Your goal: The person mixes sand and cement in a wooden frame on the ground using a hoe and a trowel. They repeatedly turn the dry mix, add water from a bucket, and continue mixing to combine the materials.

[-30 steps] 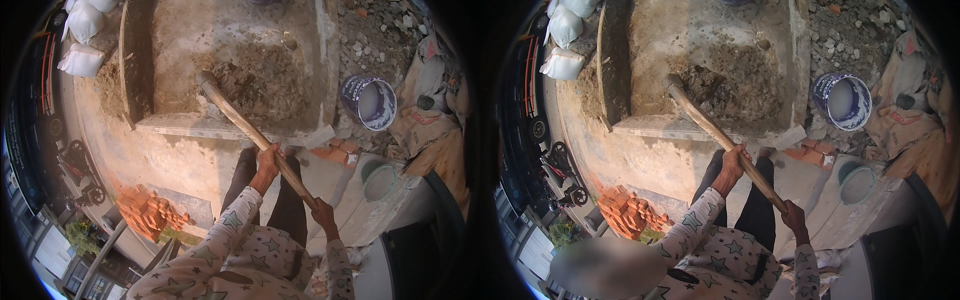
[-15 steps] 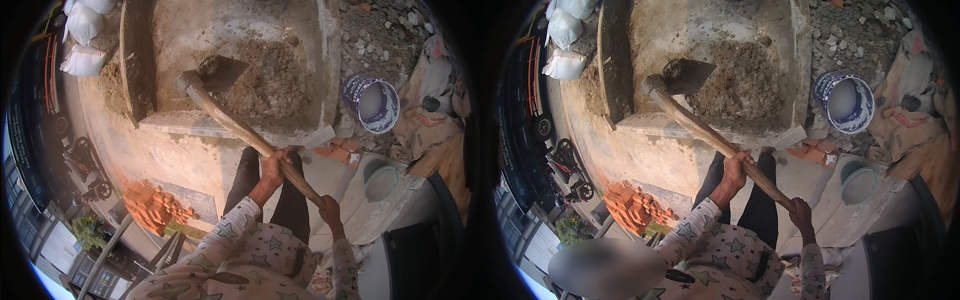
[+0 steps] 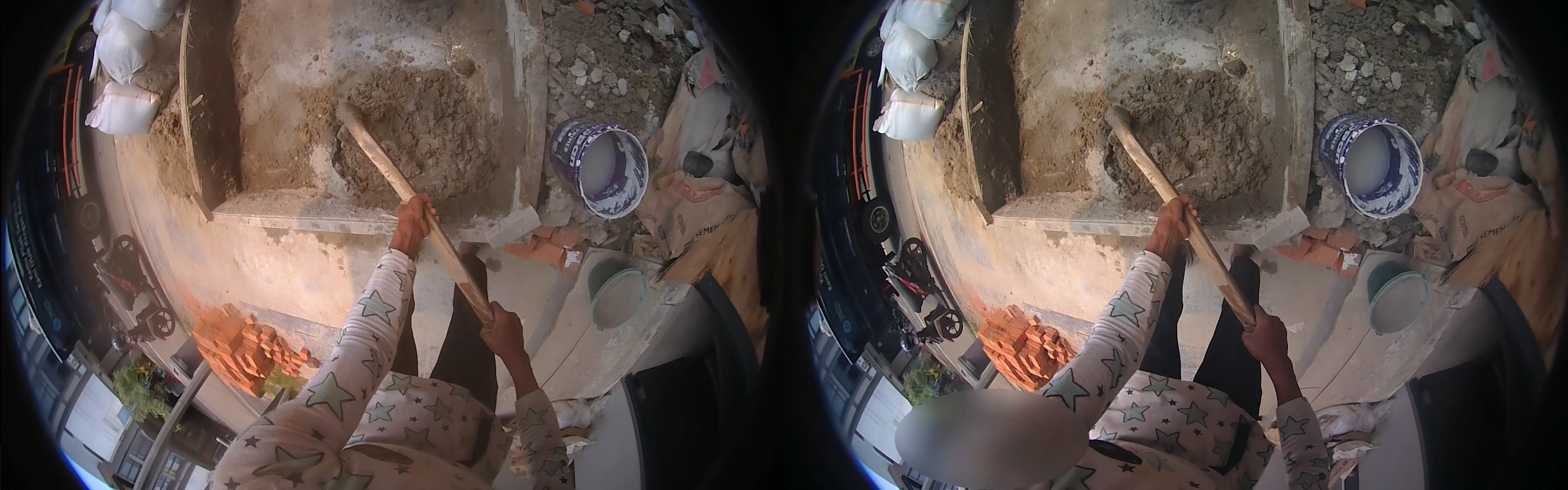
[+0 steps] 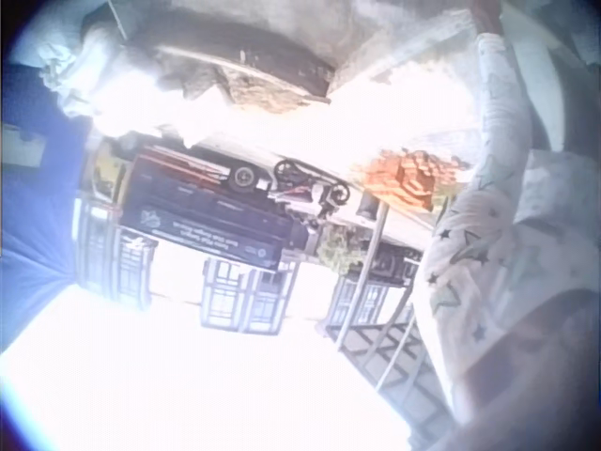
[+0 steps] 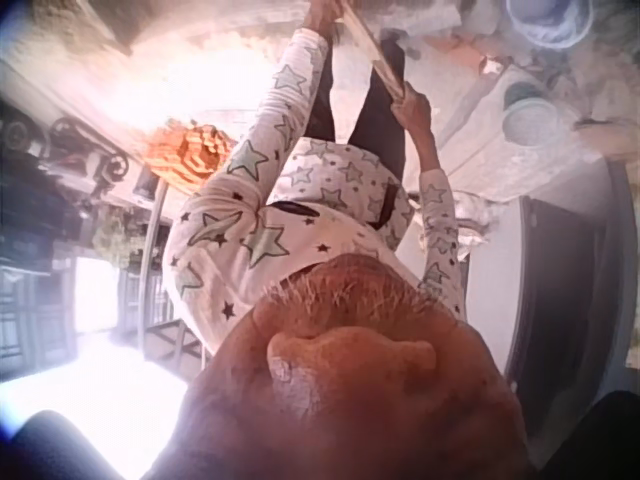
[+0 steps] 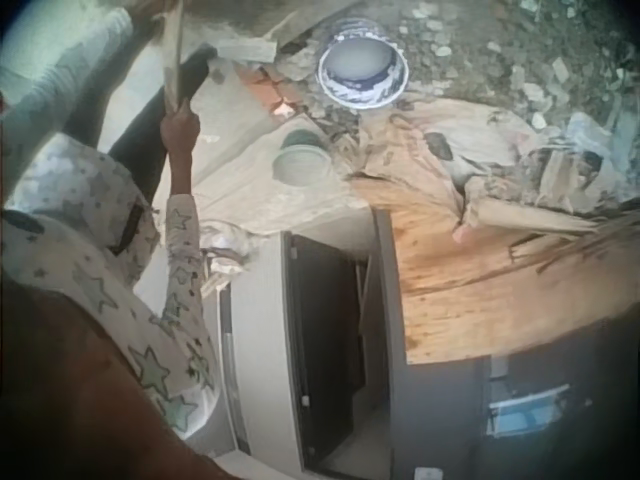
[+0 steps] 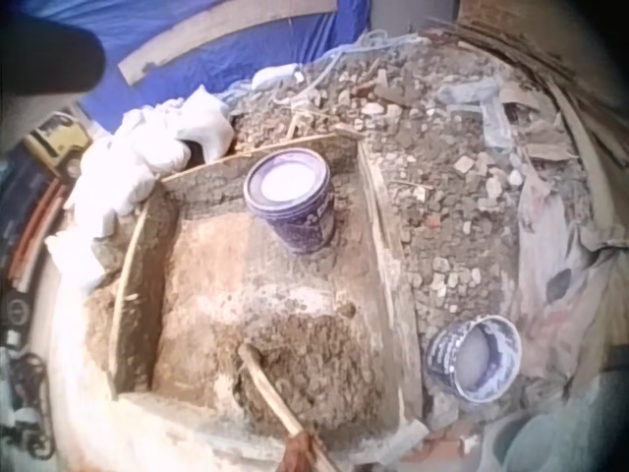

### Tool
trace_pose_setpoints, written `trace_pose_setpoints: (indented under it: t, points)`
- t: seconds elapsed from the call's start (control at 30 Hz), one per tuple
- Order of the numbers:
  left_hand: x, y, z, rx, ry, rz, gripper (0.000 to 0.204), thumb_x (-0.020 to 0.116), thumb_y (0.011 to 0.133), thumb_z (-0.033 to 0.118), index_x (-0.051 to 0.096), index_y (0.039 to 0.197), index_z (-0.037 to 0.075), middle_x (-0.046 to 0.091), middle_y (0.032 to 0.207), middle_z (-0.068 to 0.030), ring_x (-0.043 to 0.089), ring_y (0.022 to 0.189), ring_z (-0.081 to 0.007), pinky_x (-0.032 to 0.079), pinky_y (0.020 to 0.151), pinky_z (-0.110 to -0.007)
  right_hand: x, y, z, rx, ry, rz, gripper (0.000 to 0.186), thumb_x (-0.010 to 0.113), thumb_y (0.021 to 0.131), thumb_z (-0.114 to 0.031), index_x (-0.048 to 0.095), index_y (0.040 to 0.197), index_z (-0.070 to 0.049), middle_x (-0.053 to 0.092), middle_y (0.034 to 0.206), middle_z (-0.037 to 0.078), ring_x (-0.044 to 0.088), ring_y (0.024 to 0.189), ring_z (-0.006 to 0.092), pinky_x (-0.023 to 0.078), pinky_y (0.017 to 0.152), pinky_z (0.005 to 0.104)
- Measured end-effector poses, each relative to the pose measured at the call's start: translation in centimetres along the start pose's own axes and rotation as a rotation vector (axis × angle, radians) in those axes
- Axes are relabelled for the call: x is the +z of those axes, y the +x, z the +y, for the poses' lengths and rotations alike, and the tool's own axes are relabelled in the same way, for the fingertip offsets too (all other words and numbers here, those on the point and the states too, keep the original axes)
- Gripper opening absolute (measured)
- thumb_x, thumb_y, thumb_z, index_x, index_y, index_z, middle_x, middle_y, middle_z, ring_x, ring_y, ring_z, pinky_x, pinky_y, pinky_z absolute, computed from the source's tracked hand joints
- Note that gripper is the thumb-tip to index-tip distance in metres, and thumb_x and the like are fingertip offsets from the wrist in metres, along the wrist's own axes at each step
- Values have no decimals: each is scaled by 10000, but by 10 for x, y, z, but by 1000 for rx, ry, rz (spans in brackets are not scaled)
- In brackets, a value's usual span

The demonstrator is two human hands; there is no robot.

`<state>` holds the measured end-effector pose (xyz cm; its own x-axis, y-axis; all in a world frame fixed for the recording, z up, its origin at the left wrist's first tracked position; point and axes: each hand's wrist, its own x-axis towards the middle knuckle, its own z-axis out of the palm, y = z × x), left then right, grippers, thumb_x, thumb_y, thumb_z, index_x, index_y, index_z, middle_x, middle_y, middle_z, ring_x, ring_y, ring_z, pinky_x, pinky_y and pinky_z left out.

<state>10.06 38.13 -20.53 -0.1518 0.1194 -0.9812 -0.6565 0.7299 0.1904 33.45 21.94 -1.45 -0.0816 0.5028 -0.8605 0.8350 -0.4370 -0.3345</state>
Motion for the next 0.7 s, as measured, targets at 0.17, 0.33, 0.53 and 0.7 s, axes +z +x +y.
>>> trace_pose_setpoints:
  t: [0.17, 0.33, 0.53, 0.7]
  points:
    - [3, -45, 31, 150, 26, -13, 95, 644, 782, -12, 550, 797, -9, 519, 613, -73, 516, 468, -207, 453, 412, -369, 16, 3, -15, -64, 141, 83, 398, 669, 656, -81, 577, 1041, -40, 642, 831, 228, 646, 818, 425, 510, 705, 504]
    - [17, -49, 105, 317, 117, -53, 100, 649, 807, 3, 552, 787, -14, 543, 632, -75, 522, 458, -186, 453, 388, -353, 20, 30, -71, -196, 378, 86, 334, 646, 646, -85, 544, 960, -34, 594, 745, 197, 609, 714, 425, 491, 659, 470]
    - [8, -12, 66, 298, 266, -118, 127, 658, 804, 27, 551, 745, -6, 527, 581, -76, 523, 443, -198, 446, 378, -356, 36, 8, -78, -5, 573, -80, 333, 657, 632, -95, 516, 922, -11, 570, 713, 158, 593, 655, 326, 479, 647, 412]
    - [-24, -32, -12, 45, 320, -47, 192, 654, 840, 73, 526, 701, 40, 532, 608, -57, 524, 465, -176, 482, 431, -355, 37, -69, -65, 136, 489, -53, 376, 674, 614, -71, 552, 961, 6, 575, 722, 165, 608, 688, 308, 483, 669, 399]
